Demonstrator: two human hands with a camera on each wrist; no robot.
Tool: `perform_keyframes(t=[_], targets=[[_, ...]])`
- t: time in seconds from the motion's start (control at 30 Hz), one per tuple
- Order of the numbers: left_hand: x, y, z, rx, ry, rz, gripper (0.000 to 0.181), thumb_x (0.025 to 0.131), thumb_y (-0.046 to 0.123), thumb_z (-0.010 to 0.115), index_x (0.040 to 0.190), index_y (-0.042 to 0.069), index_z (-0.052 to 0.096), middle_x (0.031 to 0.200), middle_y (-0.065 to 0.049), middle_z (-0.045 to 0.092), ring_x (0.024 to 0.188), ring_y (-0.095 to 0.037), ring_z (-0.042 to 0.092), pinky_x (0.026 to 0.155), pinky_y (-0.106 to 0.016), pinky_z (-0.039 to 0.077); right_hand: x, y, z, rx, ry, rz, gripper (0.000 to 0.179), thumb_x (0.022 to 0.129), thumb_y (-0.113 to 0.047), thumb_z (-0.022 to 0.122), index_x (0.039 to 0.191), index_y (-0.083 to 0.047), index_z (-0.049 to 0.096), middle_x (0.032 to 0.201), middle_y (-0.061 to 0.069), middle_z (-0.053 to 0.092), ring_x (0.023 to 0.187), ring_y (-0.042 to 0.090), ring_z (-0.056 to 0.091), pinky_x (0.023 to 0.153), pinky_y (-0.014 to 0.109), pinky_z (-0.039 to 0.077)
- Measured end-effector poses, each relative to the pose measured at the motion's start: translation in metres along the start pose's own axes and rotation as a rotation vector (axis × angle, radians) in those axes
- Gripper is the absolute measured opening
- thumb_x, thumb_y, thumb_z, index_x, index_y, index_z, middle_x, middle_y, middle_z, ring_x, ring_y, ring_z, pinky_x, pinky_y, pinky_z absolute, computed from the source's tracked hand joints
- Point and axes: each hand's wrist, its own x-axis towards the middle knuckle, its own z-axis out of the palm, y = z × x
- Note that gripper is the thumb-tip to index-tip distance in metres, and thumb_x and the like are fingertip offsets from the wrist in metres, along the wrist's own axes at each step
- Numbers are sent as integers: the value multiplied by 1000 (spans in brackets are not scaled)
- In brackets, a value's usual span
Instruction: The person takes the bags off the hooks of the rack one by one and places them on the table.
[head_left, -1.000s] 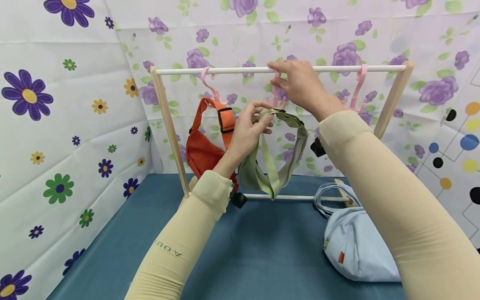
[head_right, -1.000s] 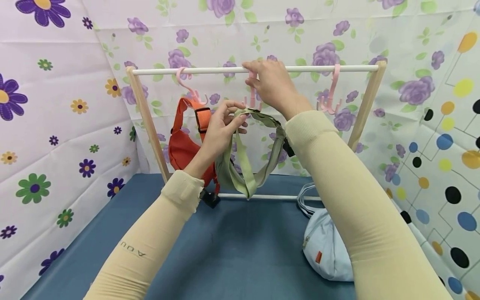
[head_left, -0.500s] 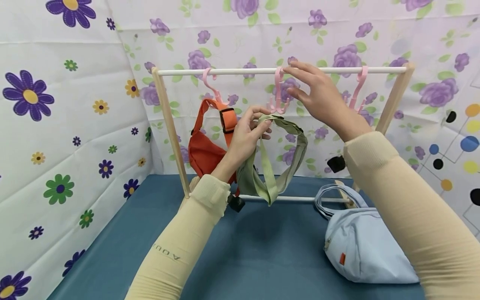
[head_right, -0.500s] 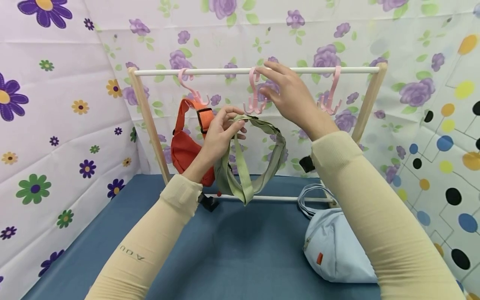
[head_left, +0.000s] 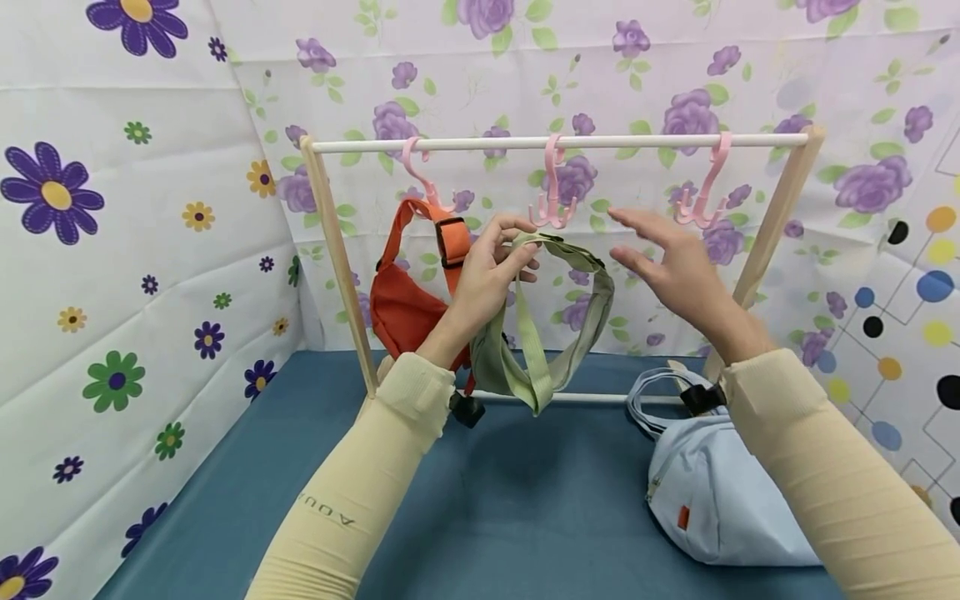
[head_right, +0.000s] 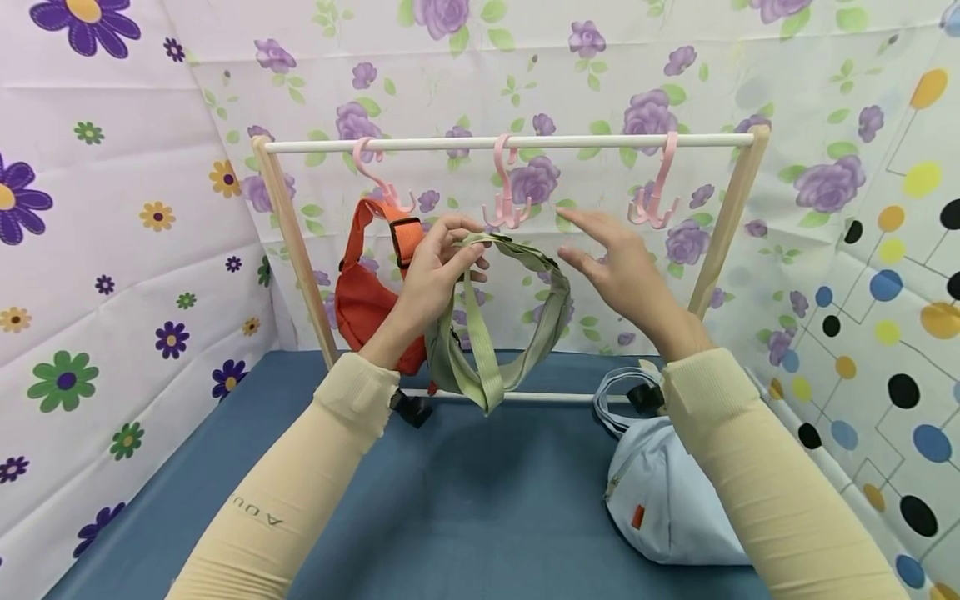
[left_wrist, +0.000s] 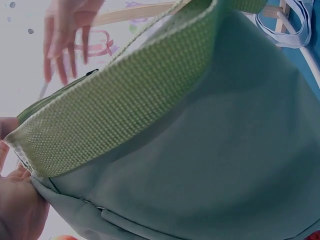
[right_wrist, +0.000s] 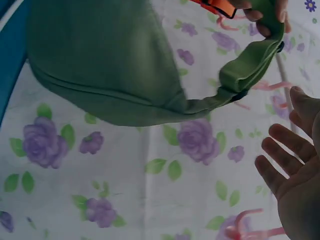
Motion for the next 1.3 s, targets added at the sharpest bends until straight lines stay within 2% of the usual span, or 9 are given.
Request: perform_keyframes(t=[0.13, 0.27, 0.43, 0.57, 0.7, 0.8, 0.93, 1.17, 1.3], targets=[[0, 0, -1, -13, -1, 4, 23, 107, 5, 56, 129, -2, 54, 118, -23, 62, 86, -19, 67, 81, -41, 61, -14, 16, 6, 124, -110, 87, 57, 104, -17, 67, 158, -15, 47, 151, 18, 54, 139, 38, 51, 114, 56, 40], [0, 0, -1, -34, -8, 8, 21, 107, 4, 56, 127, -2, 54, 113, -17, 64, 85, -19, 67, 81, -41, 61, -26, 29, 11, 233, -237, 201, 62, 106, -19, 63, 163, -22, 38, 157, 16, 47, 144, 39, 47, 112, 56, 41], [0, -1, 0, -61, -13, 17, 18, 108, 4, 55, 124, -2, 53, 113, -21, 63, 85, -18, 67, 80, -40, 61, -37, 40, 18, 377, -316, 272, 68, 105, -18, 65, 165, -19, 31, 159, 17, 45, 146, 35, 45, 108, 35, 48], [-1, -3, 0, -78, -17, 12, 16, 108, 5, 55, 123, -1, 54, 115, -24, 62, 85, -18, 67, 80, -40, 62, -42, 43, 21, 456, -293, 277, 69, 104, -14, 67, 164, -9, 32, 145, 22, 59, 131, 20, 61, 95, 20, 53], [-6, -5, -3, -98, -18, -16, 17, 108, 6, 55, 123, 0, 53, 118, -26, 63, 85, -18, 68, 81, -41, 62, -42, 39, 16, 443, -222, 269, 60, 103, -11, 68, 158, -5, 45, 129, 10, 69, 109, 5, 69, 88, 20, 56], [-13, -8, -9, -93, -34, -44, 20, 109, 9, 55, 126, 1, 52, 119, -23, 65, 86, -19, 67, 83, -45, 61, -40, 32, 6, 412, -172, 247, 53, 103, -9, 67, 153, -9, 52, 124, 1, 69, 106, 6, 71, 86, 21, 56], [-23, -15, -17, -74, -87, -81, 23, 109, 11, 54, 131, 3, 50, 119, -19, 66, 88, -21, 67, 85, -44, 60, -32, 21, -9, 348, -109, 237, 46, 103, -8, 67, 148, -13, 60, 123, -2, 68, 106, 5, 71, 83, 22, 57], [-38, -32, -20, -31, -200, -143, 31, 109, 10, 53, 137, -1, 48, 124, -22, 66, 100, -36, 66, 84, -38, 59, -16, 3, -27, 255, -52, 231, 40, 102, -10, 69, 141, -17, 68, 127, 4, 63, 106, 2, 70, 81, 17, 55], [-49, -41, -20, 36, -228, -177, 36, 108, 13, 57, 142, 2, 48, 127, -16, 65, 106, -34, 65, 84, -36, 56, -10, -7, -33, 222, -37, 196, 38, 102, -7, 68, 139, -16, 70, 125, 5, 61, 100, 0, 71, 78, 16, 55]])
